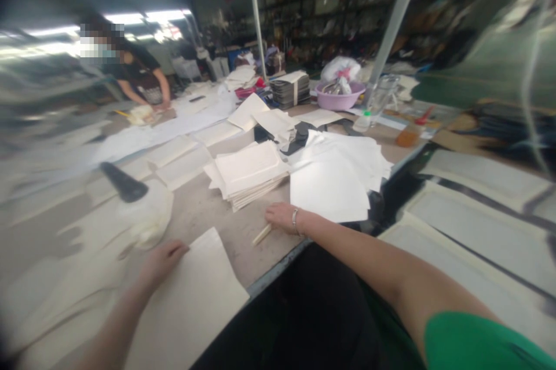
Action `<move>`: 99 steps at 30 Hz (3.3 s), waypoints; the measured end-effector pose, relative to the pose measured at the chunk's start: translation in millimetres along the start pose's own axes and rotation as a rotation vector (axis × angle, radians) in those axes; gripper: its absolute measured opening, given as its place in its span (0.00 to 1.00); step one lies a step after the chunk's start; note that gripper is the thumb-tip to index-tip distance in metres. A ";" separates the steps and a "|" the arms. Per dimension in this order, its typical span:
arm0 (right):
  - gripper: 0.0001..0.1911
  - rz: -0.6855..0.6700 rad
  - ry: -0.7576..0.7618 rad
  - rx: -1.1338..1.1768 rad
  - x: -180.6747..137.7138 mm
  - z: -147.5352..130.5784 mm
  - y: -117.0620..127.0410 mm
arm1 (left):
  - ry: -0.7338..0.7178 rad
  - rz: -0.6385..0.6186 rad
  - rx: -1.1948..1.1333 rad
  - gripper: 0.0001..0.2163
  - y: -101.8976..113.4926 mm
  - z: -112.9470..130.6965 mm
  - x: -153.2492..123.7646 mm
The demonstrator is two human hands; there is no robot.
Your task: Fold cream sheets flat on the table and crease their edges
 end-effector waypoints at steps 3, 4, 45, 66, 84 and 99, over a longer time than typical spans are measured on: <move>0.13 0.044 -0.124 0.012 2.7 -10.0 -6.3 | -0.009 0.092 0.043 0.14 -10.2 1.6 -5.0; 0.16 0.067 -0.150 0.015 4.1 -15.5 -7.4 | -0.015 0.125 0.055 0.15 -15.5 6.4 -7.8; 0.08 -0.265 0.027 -0.123 94.1 -91.8 -39.1 | -0.438 0.412 0.139 0.17 -20.3 86.2 -54.4; 0.10 -0.348 -0.002 -0.041 60.9 -108.0 -44.1 | -0.485 0.405 0.108 0.18 -25.7 86.5 -56.0; 0.10 -0.292 -0.054 -0.015 71.2 -96.8 -51.3 | -0.547 0.456 0.070 0.13 -23.9 89.3 -60.7; 0.13 -0.152 -0.123 0.102 58.8 -91.3 -34.5 | -0.467 0.442 0.140 0.20 -40.0 95.5 -72.9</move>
Point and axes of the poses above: each hand's wrist, its own x-axis towards the middle knuckle, its own y-axis out of the back of the hand, z = x × y, the point moved 9 cm from there along x, towards the middle knuckle, and after that the axes turned 14 degrees about x, right-handed, at the moved point
